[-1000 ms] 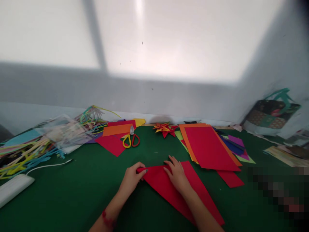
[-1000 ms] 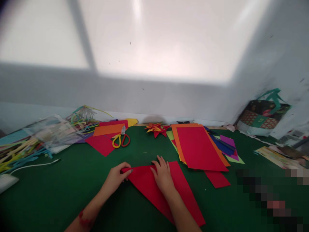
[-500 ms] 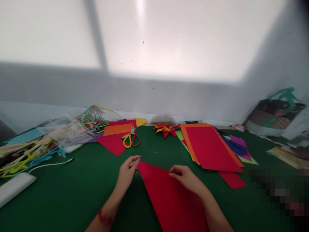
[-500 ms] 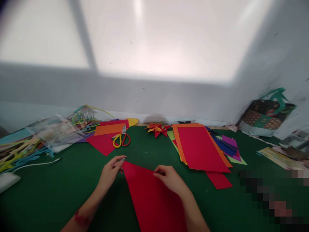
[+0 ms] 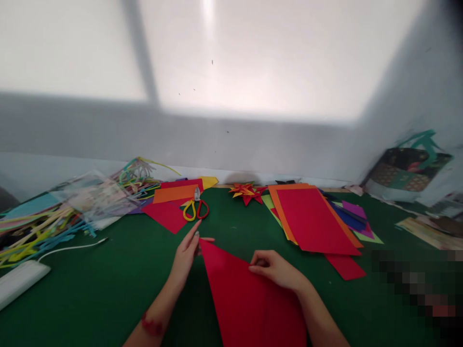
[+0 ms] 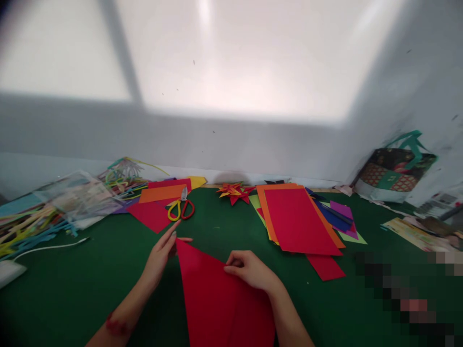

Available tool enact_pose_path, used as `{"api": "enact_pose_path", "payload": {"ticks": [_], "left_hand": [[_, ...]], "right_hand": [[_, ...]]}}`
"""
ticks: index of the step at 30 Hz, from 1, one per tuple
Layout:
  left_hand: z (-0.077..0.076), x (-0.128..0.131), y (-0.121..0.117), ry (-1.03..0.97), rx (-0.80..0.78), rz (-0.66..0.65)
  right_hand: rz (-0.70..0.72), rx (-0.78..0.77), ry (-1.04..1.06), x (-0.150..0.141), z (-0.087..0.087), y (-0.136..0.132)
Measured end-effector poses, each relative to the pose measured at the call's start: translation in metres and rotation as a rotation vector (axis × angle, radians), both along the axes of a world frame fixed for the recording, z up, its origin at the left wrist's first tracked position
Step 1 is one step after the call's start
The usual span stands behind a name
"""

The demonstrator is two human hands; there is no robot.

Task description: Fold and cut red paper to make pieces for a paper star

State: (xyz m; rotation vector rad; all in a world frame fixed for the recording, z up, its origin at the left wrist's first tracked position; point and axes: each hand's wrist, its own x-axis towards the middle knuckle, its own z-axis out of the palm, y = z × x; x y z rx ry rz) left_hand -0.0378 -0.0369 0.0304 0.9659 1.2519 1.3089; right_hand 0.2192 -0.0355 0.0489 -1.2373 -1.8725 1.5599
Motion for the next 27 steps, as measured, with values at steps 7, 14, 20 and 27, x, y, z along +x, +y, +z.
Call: {"api": "enact_pose_path", "payload": {"ticks": [7, 14, 20, 27], "left_hand": [[-0.016, 0.015, 0.0, 0.024, -0.16, -0.271], [-0.021, 0.019, -0.002, 0.159, -0.073, -0.254], [-0.02, 0.022, -0.007, 0.131, -0.124, -0.41], [-0.022, 0.021, -0.009, 0.156, -0.123, -0.461]], "right_hand": [[-0.201, 0.065, 0.163, -0.005, -0.011, 0.008], [-0.209, 0.053, 0.167, -0.007, -0.014, 0.008], [-0.277, 0.067, 0.191, -0.005, -0.017, 0.012], [-0.309, 0.062, 0.177, -0.003, -0.019, 0.015]]}}
